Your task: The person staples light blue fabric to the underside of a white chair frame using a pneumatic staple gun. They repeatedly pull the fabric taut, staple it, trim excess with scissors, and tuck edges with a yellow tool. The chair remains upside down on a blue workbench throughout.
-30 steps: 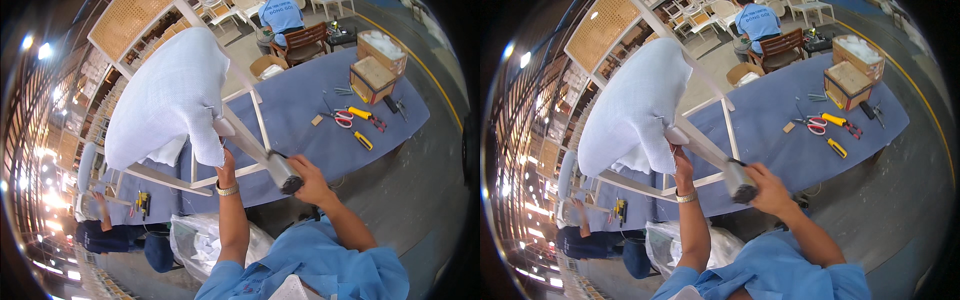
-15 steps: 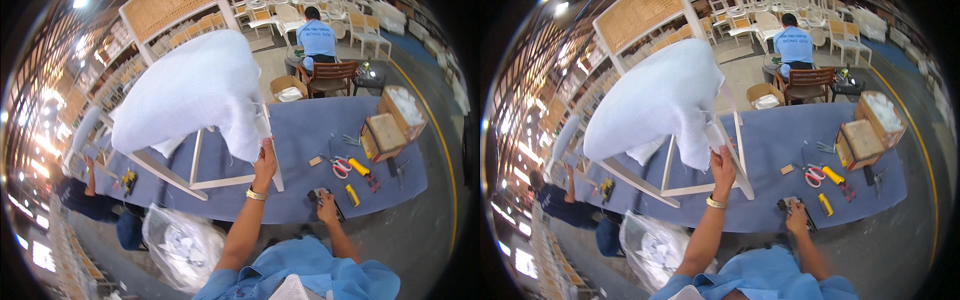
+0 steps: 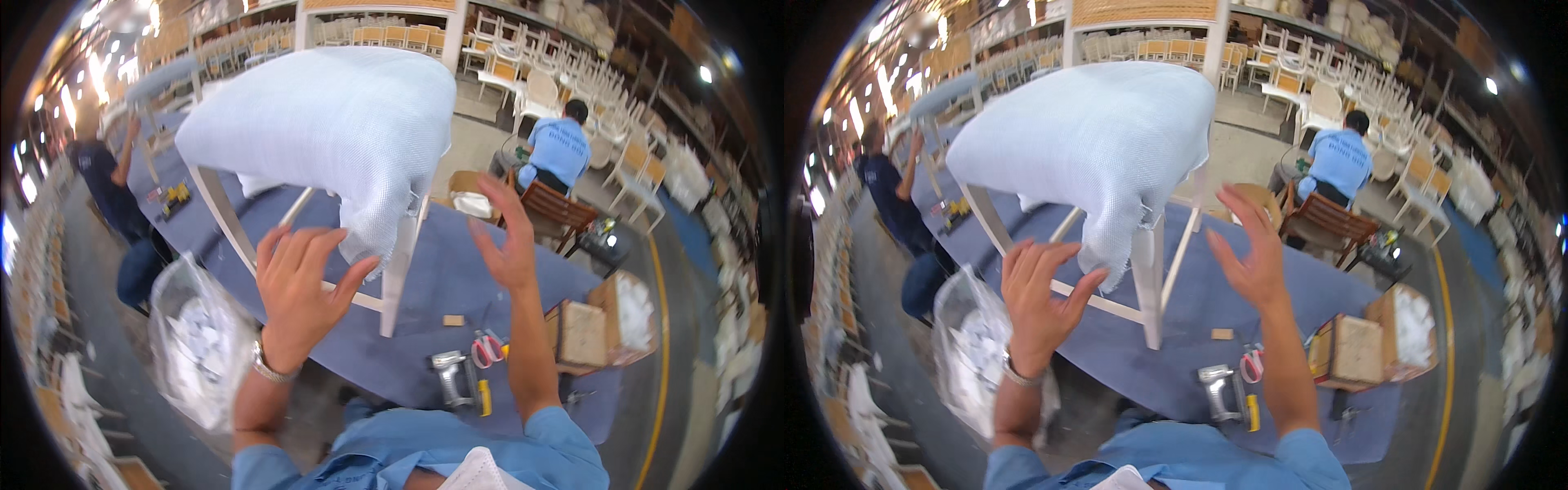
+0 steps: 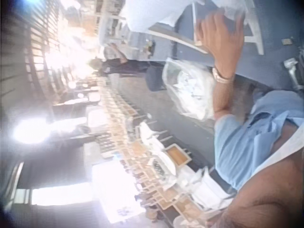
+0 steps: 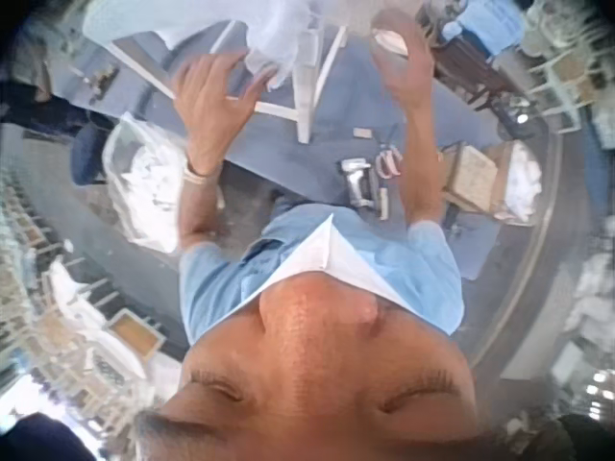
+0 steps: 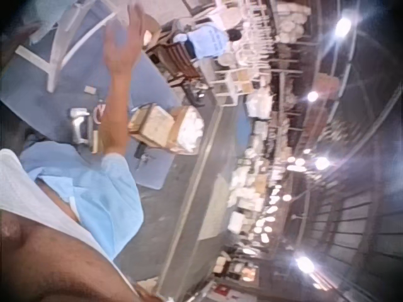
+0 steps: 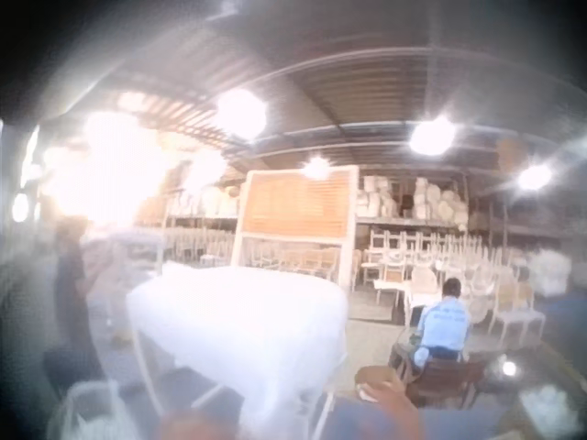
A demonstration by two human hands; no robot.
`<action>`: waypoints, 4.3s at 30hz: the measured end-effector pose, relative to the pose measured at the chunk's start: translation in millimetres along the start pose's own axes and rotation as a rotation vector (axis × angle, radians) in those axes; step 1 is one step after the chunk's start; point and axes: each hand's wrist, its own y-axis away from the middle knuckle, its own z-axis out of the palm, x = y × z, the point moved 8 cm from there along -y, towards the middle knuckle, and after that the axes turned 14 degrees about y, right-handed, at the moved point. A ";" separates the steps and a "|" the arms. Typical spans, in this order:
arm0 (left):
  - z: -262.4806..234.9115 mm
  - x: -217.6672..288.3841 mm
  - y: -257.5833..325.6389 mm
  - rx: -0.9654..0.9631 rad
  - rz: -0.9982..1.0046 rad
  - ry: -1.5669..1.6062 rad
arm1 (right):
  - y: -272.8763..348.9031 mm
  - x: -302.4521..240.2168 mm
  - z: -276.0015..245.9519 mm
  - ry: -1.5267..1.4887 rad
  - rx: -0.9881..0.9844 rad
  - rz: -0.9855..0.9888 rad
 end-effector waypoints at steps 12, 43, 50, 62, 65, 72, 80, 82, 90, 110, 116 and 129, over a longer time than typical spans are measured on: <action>6.1 16.9 -30.8 -0.108 0.041 -0.296 | -92.6 -78.3 40.8 -0.034 -0.321 -0.581; 95.5 26.5 -8.0 -0.287 0.183 -0.416 | -95.7 -65.1 42.6 -0.284 -0.338 -0.630; 107.2 23.2 -15.8 -0.331 0.208 -0.358 | -94.5 -40.9 42.3 -0.525 -0.251 -0.520; 114.3 26.2 -23.0 -0.457 0.369 -0.392 | -66.2 -47.2 69.9 -0.250 0.219 -0.167; 110.4 24.4 -22.8 -0.489 0.426 -0.358 | -60.7 -49.2 68.0 -0.330 0.254 -0.110; 108.3 20.6 -24.6 -0.528 0.551 -0.267 | -46.4 -43.7 68.5 -0.480 0.375 0.023; 62.6 20.3 -89.6 -0.896 0.589 0.107 | -34.4 -44.9 59.1 -0.374 0.430 0.059; 45.9 21.4 -135.0 -0.714 0.676 0.102 | -31.4 -47.2 63.9 -0.379 0.450 0.088; 106.9 -4.1 -141.1 -1.039 0.807 0.003 | -13.3 -48.5 70.3 -0.444 0.571 0.227; 112.5 4.2 -126.3 -0.851 0.910 -0.128 | 19.5 -64.6 82.8 -0.273 0.806 0.227; 112.0 10.5 -121.2 -0.837 0.929 -0.161 | 31.4 -65.4 85.6 -0.441 0.933 0.292; 111.8 5.3 -118.8 -0.796 0.953 -0.147 | 43.2 -62.8 87.0 -0.059 0.704 0.280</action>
